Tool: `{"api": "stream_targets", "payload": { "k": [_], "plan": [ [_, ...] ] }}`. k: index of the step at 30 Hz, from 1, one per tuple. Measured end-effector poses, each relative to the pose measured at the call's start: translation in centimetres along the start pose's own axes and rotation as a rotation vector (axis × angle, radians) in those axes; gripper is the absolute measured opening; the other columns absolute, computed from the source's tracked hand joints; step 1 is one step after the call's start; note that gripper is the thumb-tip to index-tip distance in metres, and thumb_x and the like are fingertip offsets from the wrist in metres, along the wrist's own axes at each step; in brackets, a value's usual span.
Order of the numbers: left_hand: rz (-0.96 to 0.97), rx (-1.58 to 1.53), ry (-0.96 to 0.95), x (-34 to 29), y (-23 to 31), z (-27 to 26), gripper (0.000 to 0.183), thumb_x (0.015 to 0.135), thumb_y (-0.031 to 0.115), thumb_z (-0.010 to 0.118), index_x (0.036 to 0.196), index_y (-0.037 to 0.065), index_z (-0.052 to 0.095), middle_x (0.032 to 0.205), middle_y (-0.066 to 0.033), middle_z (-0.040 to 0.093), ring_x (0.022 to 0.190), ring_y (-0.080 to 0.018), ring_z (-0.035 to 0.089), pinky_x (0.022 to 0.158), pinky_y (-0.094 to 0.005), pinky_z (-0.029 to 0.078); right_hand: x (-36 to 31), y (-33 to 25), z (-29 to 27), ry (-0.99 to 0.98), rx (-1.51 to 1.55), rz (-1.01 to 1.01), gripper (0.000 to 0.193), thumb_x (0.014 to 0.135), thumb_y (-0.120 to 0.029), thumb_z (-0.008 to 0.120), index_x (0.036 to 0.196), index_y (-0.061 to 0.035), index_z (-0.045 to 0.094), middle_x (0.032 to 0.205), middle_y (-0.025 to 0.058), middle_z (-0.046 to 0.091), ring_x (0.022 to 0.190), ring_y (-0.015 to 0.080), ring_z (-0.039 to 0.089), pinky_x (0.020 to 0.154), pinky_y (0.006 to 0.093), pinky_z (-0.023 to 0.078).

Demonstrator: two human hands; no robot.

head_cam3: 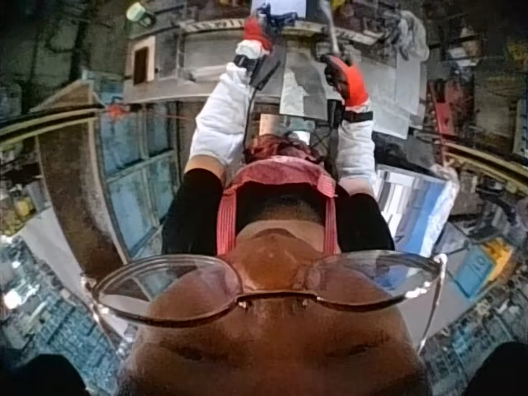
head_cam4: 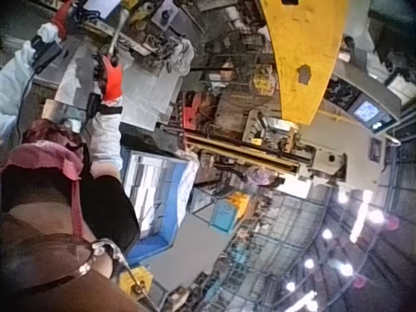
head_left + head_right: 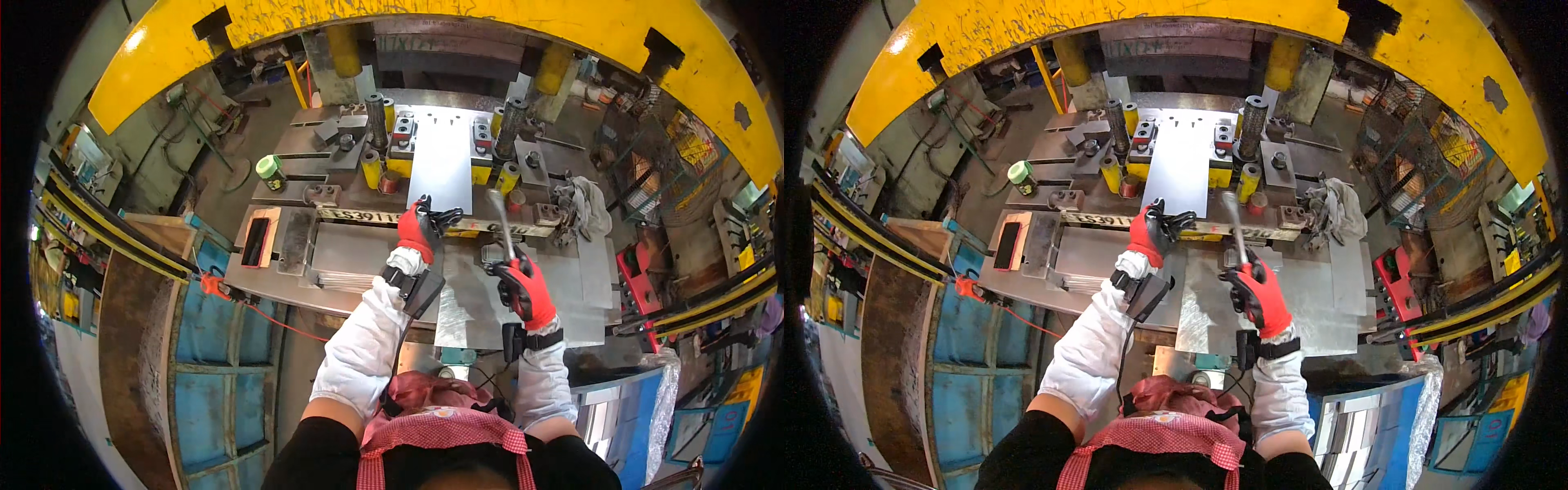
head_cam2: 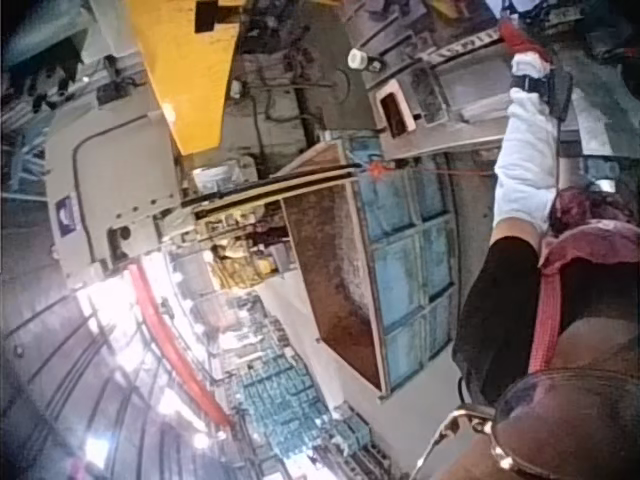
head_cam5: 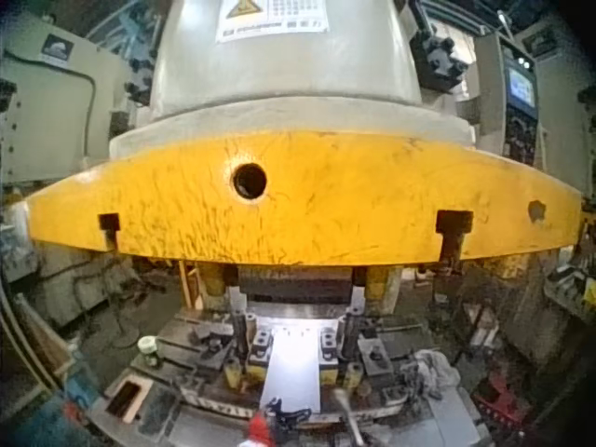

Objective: Operating an industrial hydraulic press to stamp metal sheets and removing scrap metal.

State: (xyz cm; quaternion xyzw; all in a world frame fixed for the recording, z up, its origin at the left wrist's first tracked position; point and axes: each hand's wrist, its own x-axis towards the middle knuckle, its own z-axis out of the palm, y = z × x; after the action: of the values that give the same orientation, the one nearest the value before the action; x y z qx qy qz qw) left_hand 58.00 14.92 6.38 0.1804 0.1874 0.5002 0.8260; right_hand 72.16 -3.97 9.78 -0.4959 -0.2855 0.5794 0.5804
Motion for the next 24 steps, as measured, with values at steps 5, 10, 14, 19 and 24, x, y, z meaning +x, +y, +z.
{"api": "stream_targets", "payload": {
  "k": [5, 10, 14, 19, 24],
  "plan": [
    [-0.017, 0.008, 0.101, 0.9, -0.1, 0.1, 0.033, 0.09, 0.025, 0.042, 0.11, 0.0, 0.034, 0.093, -0.0319, 0.054, 0.078, -0.0449, 0.061, 0.07, -0.0487, 0.054, -2.5, 8.1, -7.2, 0.576, 0.002, -0.42, 0.044, 0.084, -0.008, 0.052, 0.127, -0.0109, 0.043, 0.076, 0.0018, 0.059, 0.046, 0.0062, 0.044, 0.041, 0.0218, 0.037],
    [-0.073, -0.016, 0.139, 0.6, -0.2, 0.7, 0.035, 0.09, 0.028, 0.043, 0.11, 0.0, 0.036, 0.092, -0.0306, 0.056, 0.076, -0.0432, 0.061, 0.069, -0.0458, 0.055, -3.0, 14.6, -13.7, 0.965, 0.07, -0.437, 0.029, 0.083, -0.02, 0.056, 0.109, -0.0101, 0.047, 0.065, 0.0043, 0.055, 0.043, 0.0131, 0.048, 0.038, 0.0267, 0.04],
    [-0.108, -0.023, 0.209, 0.7, -0.2, 0.7, 0.036, 0.089, 0.028, 0.044, 0.109, -0.001, 0.039, 0.09, -0.0297, 0.057, 0.074, -0.0416, 0.062, 0.067, -0.0444, 0.055, -3.1, 14.7, -14.1, 0.871, 0.21, -0.385, 0.019, 0.084, -0.026, 0.054, 0.093, -0.0125, 0.045, 0.058, 0.004, 0.053, 0.039, 0.017, 0.048, 0.033, 0.0281, 0.037],
    [-0.108, -0.045, 0.134, 0.8, -0.4, 1.0, 0.031, 0.09, 0.025, 0.045, 0.106, 0.0, 0.037, 0.092, -0.031, 0.055, 0.076, -0.0442, 0.061, 0.064, -0.0442, 0.056, -3.5, 13.9, -13.8, 0.862, 0.3, -0.288, 0.018, 0.085, -0.027, 0.054, 0.089, -0.0136, 0.043, 0.055, 0.0051, 0.052, 0.035, 0.0183, 0.046, 0.03, 0.0302, 0.035],
    [-0.115, -0.077, 0.102, 1.3, -0.2, 0.0, 0.032, 0.09, 0.026, 0.043, 0.106, -0.001, 0.038, 0.094, -0.0302, 0.055, 0.08, -0.0446, 0.06, 0.065, -0.0452, 0.055, -3.1, 14.0, -13.1, 0.894, 0.296, -0.351, 0.016, 0.085, -0.025, 0.054, 0.088, -0.0136, 0.044, 0.055, 0.0056, 0.053, 0.035, 0.0189, 0.046, 0.03, 0.0306, 0.035]
  ]
}}
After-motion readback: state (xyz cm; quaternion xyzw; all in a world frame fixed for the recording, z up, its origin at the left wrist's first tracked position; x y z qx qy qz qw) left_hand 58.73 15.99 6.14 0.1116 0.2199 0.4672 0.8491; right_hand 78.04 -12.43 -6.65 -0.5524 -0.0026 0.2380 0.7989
